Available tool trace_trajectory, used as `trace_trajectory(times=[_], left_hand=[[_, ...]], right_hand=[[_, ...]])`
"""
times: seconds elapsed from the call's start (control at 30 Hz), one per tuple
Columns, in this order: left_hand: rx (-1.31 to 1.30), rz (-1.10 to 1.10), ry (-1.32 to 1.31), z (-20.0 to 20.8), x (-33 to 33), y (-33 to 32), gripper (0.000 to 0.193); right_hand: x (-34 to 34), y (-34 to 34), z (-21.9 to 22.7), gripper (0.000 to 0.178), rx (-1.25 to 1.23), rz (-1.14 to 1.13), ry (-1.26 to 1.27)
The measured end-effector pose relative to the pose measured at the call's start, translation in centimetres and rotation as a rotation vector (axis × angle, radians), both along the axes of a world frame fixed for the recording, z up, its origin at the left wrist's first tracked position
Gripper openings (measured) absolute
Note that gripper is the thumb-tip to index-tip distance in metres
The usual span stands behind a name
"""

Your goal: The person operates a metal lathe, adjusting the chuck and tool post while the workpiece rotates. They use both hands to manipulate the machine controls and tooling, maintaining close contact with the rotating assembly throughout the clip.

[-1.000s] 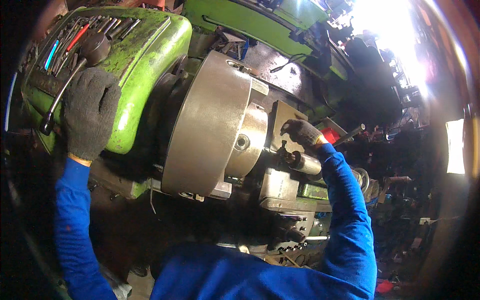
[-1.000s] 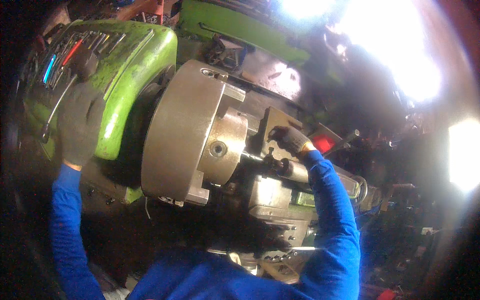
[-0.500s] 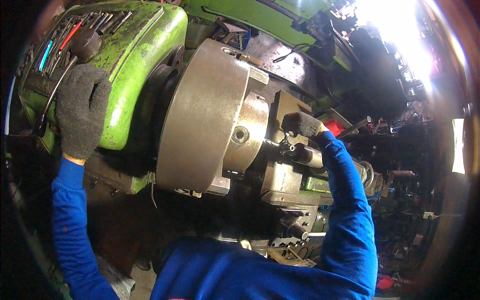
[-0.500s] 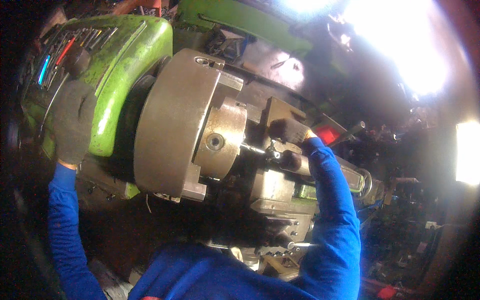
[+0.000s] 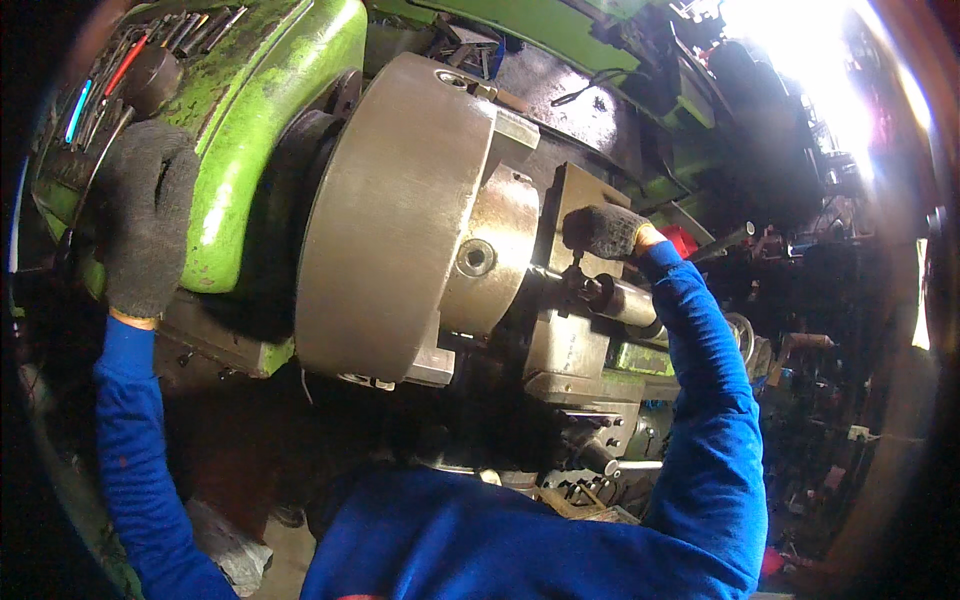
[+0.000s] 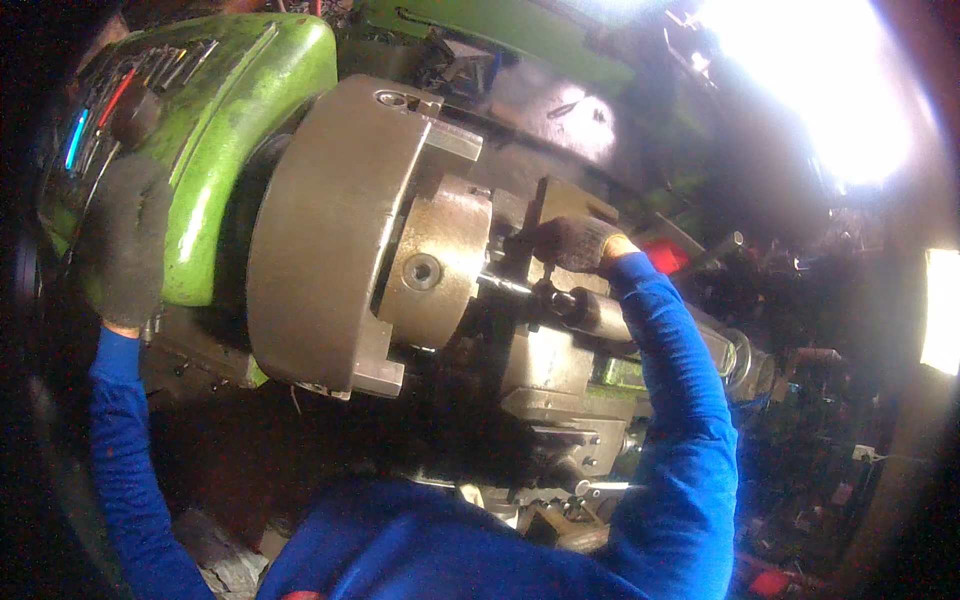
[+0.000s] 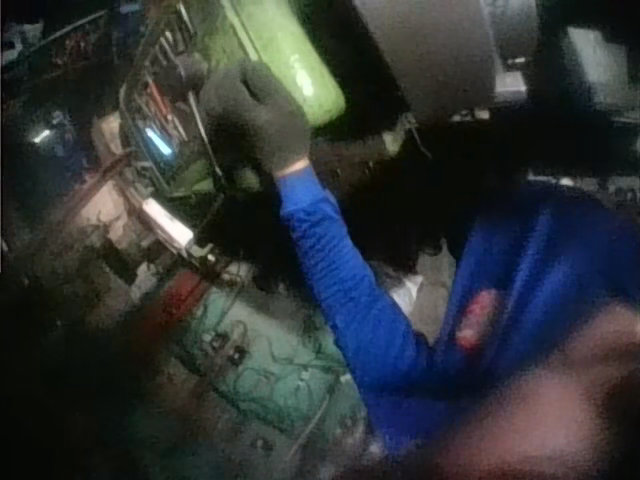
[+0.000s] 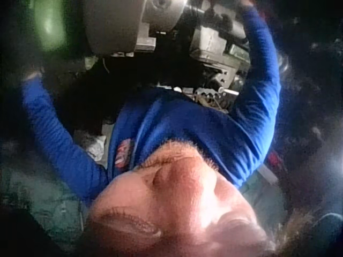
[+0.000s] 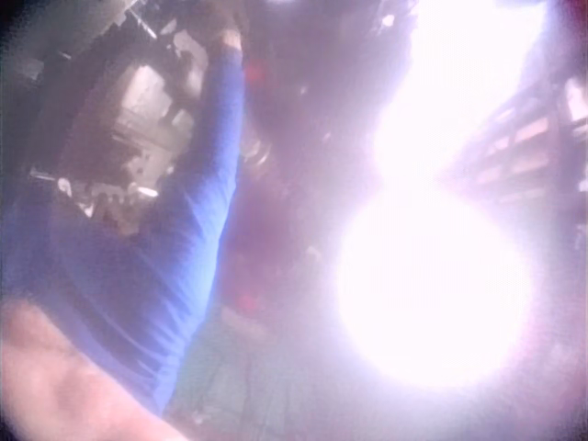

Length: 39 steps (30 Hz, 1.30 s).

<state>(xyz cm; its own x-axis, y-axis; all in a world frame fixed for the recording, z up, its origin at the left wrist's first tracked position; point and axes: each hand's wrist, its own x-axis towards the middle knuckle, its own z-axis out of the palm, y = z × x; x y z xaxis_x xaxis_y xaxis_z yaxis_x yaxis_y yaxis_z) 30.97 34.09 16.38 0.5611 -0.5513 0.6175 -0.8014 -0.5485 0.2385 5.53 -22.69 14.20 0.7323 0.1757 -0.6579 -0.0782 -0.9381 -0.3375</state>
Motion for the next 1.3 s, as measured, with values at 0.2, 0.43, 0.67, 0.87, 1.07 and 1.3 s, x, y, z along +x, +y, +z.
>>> trace_trajectory(times=[0.2,0.43,0.67,0.87,1.07,1.3], left_hand=[[0.05,-0.004,-0.035,-0.5,0.3,0.4,0.023],[0.077,0.01,-0.057,-0.1,0.0,0.0,0.024],[0.016,-0.009,-0.019,0.3,-0.1,-0.9,0.019],[-0.037,-0.006,0.065,0.2,0.1,-0.5,0.017],[-0.037,0.003,-0.031,0.9,-0.6,-1.1,0.014],[-0.059,-0.022,0.013,1.3,-0.6,-1.5,0.014]], right_hand=[[-1.5,-1.0,-1.5,0.036,0.265,-0.112,-0.099],[-5.3,-7.5,-5.7,0.03,0.333,-0.425,-0.074],[-4.8,-7.4,-5.0,0.025,0.339,-0.259,-0.283],[-4.0,-7.6,-5.6,0.025,0.243,-0.215,-0.069],[-2.9,-4.3,-2.2,0.029,-0.092,-0.033,-0.033],[-4.5,-5.5,-3.7,0.055,0.0,-0.117,-0.202]])
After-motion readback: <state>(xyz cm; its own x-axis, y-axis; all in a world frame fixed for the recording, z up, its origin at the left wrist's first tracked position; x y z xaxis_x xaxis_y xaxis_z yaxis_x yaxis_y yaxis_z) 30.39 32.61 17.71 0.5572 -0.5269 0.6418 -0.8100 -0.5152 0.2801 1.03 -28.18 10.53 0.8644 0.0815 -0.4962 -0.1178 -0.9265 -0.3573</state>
